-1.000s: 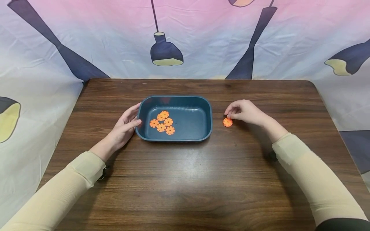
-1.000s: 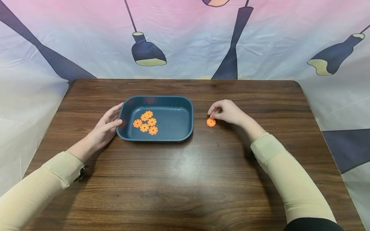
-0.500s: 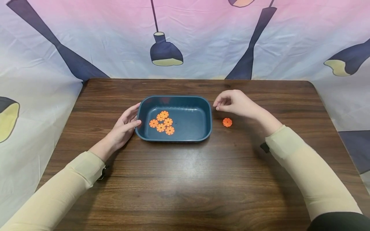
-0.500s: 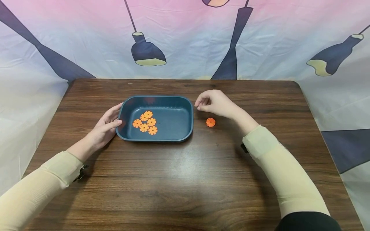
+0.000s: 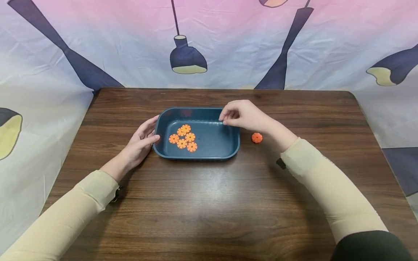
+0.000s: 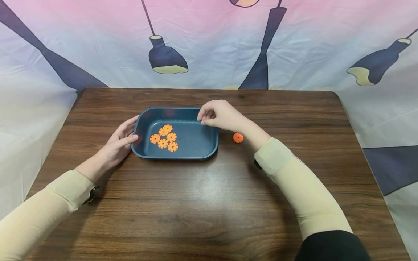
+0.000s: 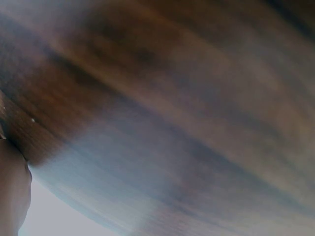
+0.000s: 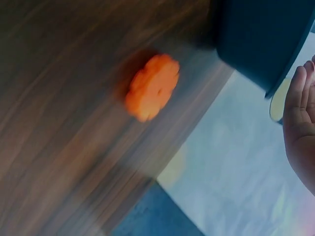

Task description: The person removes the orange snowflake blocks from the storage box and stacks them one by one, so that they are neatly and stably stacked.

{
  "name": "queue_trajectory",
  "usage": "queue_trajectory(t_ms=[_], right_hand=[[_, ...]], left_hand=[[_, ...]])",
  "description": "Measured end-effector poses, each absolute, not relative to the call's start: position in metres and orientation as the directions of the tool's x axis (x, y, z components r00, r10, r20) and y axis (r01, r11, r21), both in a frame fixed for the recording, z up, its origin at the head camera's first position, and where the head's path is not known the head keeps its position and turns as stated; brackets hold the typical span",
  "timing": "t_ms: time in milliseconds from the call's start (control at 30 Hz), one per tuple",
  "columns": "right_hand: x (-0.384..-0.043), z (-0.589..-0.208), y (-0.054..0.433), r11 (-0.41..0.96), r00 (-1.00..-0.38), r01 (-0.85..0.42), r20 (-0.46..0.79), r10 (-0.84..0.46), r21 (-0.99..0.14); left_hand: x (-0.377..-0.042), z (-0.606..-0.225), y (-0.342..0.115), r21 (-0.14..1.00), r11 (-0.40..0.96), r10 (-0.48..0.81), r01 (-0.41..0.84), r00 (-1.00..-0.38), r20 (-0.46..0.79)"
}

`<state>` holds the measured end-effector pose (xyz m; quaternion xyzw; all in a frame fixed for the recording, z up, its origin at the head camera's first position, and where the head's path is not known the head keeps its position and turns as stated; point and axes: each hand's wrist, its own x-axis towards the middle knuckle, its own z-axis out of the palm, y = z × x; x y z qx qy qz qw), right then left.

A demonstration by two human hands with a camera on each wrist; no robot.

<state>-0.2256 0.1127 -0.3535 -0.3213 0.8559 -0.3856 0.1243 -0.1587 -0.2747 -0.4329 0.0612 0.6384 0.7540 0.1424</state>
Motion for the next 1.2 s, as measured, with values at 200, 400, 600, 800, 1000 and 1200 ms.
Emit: queue_trajectory(t_ms=[200, 400, 600, 800, 1000, 1200], right_hand=[[-0.226, -0.359, 0.092, 0.478, -0.727, -0.479, 0.028, -0.686, -0.736], [-0.225, -0.365, 0.075, 0.447, -0.7, -0.477, 0.019, -0.714, -0.757], [-0.224, -0.371, 0.061, 0.436, -0.683, -0.463, -0.003, -0.73, -0.772], [-0.224, -0.382, 0.05, 0.439, -0.668, -0.456, -0.028, -0.744, -0.774], [-0.223, -0.389, 0.04, 0.452, -0.653, -0.443, -0.067, -0.754, -0.774], [-0.222, -0.395, 0.03, 0.454, -0.635, -0.451, -0.081, -0.768, -0.769]], left_hand=[[-0.159, -0.433, -0.274, 0.98, -0.15, 0.298, -0.133, -0.951, -0.084], [-0.16, -0.432, -0.274, 0.98, -0.149, 0.295, -0.132, -0.952, -0.083], [-0.16, -0.431, -0.272, 0.98, -0.152, 0.288, -0.132, -0.954, -0.084], [-0.16, -0.432, -0.272, 0.978, -0.161, 0.295, -0.131, -0.952, -0.079], [-0.16, -0.434, -0.273, 0.979, -0.157, 0.294, -0.13, -0.953, -0.079], [-0.16, -0.435, -0.273, 0.975, -0.186, 0.295, -0.124, -0.953, -0.065]])
